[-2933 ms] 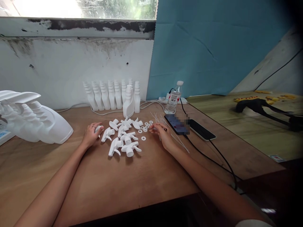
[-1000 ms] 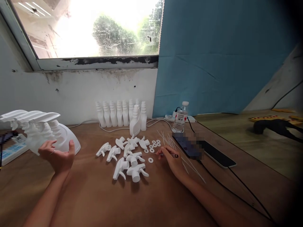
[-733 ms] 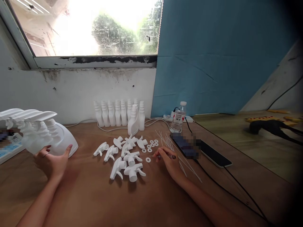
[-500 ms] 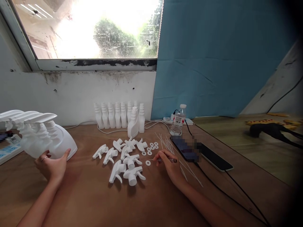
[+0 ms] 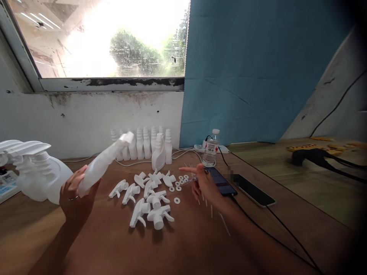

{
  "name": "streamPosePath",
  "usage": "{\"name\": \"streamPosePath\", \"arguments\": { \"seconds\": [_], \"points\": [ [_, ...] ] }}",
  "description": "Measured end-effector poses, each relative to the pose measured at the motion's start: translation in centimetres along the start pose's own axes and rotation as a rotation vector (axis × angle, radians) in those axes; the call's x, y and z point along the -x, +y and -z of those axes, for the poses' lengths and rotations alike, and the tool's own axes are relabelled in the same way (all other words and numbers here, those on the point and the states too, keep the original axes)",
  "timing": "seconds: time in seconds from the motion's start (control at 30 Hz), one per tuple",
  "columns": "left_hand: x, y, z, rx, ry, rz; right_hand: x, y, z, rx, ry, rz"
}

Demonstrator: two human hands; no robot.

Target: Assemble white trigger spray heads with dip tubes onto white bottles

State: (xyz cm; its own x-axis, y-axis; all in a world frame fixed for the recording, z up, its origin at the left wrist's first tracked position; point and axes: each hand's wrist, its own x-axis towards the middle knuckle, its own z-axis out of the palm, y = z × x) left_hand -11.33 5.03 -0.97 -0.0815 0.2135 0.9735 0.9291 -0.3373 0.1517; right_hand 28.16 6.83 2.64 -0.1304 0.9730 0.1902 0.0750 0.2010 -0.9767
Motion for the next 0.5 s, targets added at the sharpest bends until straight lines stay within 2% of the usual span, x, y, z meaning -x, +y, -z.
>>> {"name": "streamPosePath", "arguments": {
  "seconds": [0.1,0.13,0.2,0.27,0.33,0.4,0.5],
  "points": [
    [-3.4,2.7,-0.6,-0.026,0.009,-0.463,-1.8,-3.6,-0.3,-0.153,-0.036,-0.005],
    [-4.7,3.6,-0.8,-0.041,0.005,-0.566,-2.4,-4.9,-0.4,-0.237,-0.076,-0.014],
    [-6.8,5.4,-1.5,-0.057,0.019,-0.716,-3.2,-7.1,-0.7,-0.362,-0.244,-0.105],
    [-8.2,6.8,-2.2,-0.048,0.059,-0.761,-3.4,-8.7,-1.0,-0.407,-0.395,-0.181],
    [-9.0,7.7,-2.9,-0.028,0.091,-0.718,-3.2,-9.4,-1.2,-0.401,-0.431,-0.204],
    [-9.4,7.8,-3.3,-0.003,0.073,-0.663,-3.0,-9.4,-1.2,-0.35,-0.363,-0.159],
    [-9.9,7.1,-3.5,0.062,-0.101,-0.649,-3.0,-8.4,-1.1,-0.117,-0.232,0.027]
  ]
}}
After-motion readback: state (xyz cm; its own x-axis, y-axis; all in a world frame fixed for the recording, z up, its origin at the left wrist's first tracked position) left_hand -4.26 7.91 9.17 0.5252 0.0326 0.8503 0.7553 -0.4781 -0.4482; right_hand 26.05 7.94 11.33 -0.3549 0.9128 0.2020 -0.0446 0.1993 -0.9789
